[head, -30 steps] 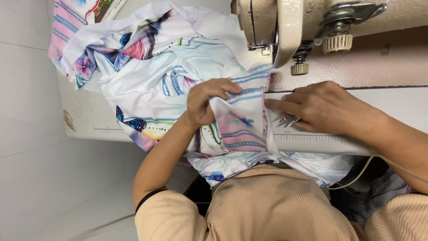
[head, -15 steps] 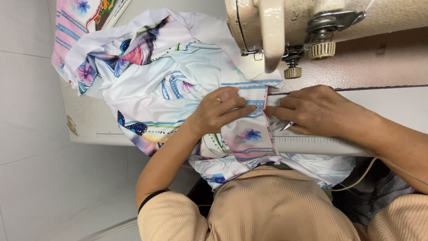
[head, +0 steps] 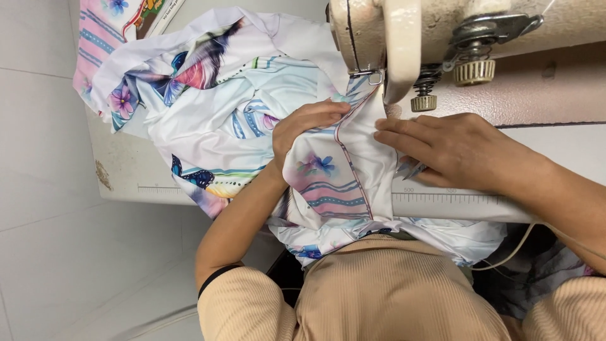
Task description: The person is sewing small pink labels onto various parts of a patterned garment using an industrial sewing machine.
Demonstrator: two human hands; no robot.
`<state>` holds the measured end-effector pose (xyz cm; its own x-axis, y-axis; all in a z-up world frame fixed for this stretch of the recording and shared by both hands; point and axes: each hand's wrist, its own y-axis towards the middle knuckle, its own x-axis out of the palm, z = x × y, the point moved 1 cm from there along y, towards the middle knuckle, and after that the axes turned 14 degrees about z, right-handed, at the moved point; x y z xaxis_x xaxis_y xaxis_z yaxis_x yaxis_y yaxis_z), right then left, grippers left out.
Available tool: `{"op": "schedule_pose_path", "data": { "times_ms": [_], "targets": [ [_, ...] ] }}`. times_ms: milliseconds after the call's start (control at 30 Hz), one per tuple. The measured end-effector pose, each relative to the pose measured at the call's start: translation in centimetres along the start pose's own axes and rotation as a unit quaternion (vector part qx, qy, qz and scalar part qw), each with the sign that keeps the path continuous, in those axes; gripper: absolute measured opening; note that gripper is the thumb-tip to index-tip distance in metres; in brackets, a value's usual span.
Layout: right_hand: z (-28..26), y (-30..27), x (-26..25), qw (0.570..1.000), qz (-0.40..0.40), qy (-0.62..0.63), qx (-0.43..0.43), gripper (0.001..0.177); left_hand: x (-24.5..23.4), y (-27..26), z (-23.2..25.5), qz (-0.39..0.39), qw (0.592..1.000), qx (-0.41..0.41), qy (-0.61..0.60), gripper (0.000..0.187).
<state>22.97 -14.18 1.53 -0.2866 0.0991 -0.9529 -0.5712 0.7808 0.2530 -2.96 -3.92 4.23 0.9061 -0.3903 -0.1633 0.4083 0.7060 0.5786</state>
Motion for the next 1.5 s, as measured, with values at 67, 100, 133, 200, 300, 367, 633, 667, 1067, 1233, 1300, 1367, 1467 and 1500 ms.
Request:
{"op": "schedule_pose_path", "data": {
  "times_ms": [67,100,133,200,300,367,633,667,1067,1233,1300,1367,1467,1500],
  "targets": [
    [-0.1,0.2,-0.1,1.0,0.021,-0.016,-0.001,0.087,0.0,0.0,0.0,-0.016,1.0,0.007,0.001,0.033],
    [-0.1,0.6,-0.1,1.0,0.018,-0.009,0.012,0.083,0.1,0.1,0.1,-0.024,1.0,0.011,0.001,0.029],
    [-0.2,1.0,-0.1,1.0,0.016,-0.003,0.024,0.079,0.2,0.2,0.3,-0.032,0.999,0.014,0.0,0.026],
    [-0.2,0.6,0.6,0.998,0.036,-0.037,0.028,0.073,0.4,0.1,0.3,-0.037,0.999,0.031,0.022,0.021],
    [0.1,0.2,0.8,0.993,0.075,-0.09,0.024,0.064,0.3,-0.9,-1.0,-0.09,0.993,0.033,0.071,0.019],
    [0.2,0.1,0.7,0.99,0.093,-0.108,0.019,0.06,0.2,-1.3,-1.8,-0.139,0.985,0.017,0.096,0.021],
    [1.3,-0.3,-0.2,0.995,0.067,-0.062,0.028,0.065,0.9,-1.3,-2.2,-0.189,0.938,0.249,0.149,0.024],
    [1.4,-0.4,0.0,0.995,0.067,-0.062,0.029,0.065,0.8,-1.2,-2.1,-0.189,0.938,0.249,0.148,0.024],
    [1.7,-0.3,-0.2,0.995,0.078,-0.049,0.026,0.06,1.0,-1.5,-2.0,-0.234,0.907,0.293,0.191,0.031],
    [1.9,-0.4,0.3,0.996,0.083,-0.041,0.021,0.064,0.9,-1.1,-1.9,-0.225,0.917,0.284,0.167,0.031],
    [1.9,-0.5,0.2,0.995,0.09,-0.043,0.02,0.061,1.0,-1.2,-1.9,-0.231,0.913,0.289,0.17,0.03],
    [1.9,-0.5,0.1,0.994,0.097,-0.045,0.017,0.059,1.1,-1.2,-1.9,-0.237,0.909,0.294,0.174,0.029],
    [1.9,-0.5,0.0,0.996,0.082,-0.036,0.028,0.062,1.1,-1.4,-1.9,-0.245,0.902,0.302,0.188,0.032],
    [2.0,-0.5,0.0,0.997,0.067,-0.031,0.036,0.064,1.2,-1.5,-1.9,-0.245,0.899,0.306,0.197,0.031]
  ]
}}
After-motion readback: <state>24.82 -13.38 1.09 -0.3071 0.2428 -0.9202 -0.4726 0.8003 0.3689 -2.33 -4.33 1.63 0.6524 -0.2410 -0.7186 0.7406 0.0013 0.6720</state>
